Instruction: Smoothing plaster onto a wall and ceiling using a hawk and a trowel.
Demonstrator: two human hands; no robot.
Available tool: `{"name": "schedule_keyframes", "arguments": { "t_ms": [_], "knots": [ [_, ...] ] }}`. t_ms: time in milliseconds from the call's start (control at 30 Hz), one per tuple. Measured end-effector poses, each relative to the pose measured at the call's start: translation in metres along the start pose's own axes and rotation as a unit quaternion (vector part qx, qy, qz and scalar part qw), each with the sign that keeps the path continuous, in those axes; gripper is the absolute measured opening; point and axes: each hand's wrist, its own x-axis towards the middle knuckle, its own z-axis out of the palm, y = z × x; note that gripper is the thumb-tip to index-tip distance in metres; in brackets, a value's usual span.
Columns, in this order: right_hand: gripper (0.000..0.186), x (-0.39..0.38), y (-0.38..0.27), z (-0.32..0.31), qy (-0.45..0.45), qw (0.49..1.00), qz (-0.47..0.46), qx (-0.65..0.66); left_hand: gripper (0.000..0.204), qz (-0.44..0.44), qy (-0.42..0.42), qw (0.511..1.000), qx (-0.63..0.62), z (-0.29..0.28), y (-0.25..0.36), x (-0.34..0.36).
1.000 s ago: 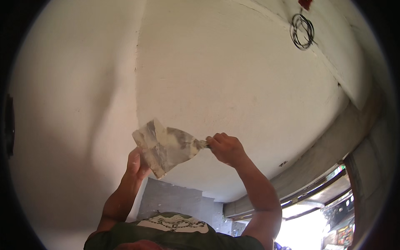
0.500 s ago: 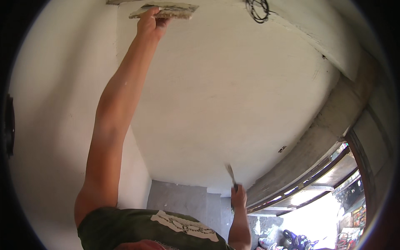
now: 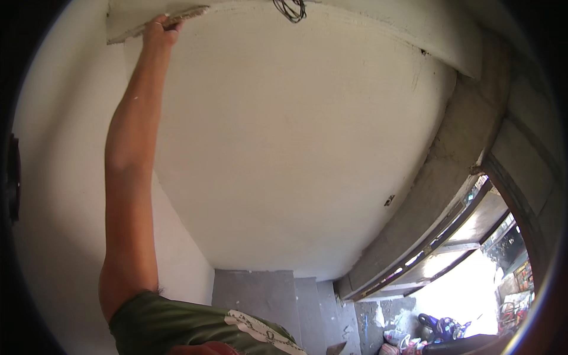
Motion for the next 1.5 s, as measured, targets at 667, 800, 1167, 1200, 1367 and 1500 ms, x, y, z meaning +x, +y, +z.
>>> {"name": "schedule_keyframes", "arguments": {
  "t_ms": [667,800,1167,1200,1367,1500],
  "knots": [
    [0.031,-0.068,-0.564,-0.205,-0.362,0.643,-0.470,0.485,0.037,0.014,-0.112,0.941,0.320,-0.159,0.081,-0.301],
    [0.031,-0.099,-0.604,-0.225,-0.389,0.637,-0.508,0.431,0.049,-0.005,-0.121,0.940,0.319,-0.162,0.087,-0.351],
    [0.031,-0.116,-0.650,-0.195,-0.483,0.625,-0.461,0.405,0.054,-0.142,-0.197,0.881,0.405,-0.207,0.071,-0.411],
    [0.031,-0.117,-0.654,-0.196,-0.500,0.610,-0.463,0.404,0.053,-0.169,-0.198,0.875,0.408,-0.213,0.067,-0.418],
    [0.027,-0.120,-0.681,-0.211,-0.565,0.526,-0.460,0.439,0.052,-0.181,-0.160,0.814,0.527,-0.247,0.038,-0.464],
    [0.025,-0.149,-0.747,-0.242,-0.557,0.487,-0.518,0.430,0.067,-0.235,-0.038,0.863,0.446,-0.287,0.035,-0.506]
  ]
}}
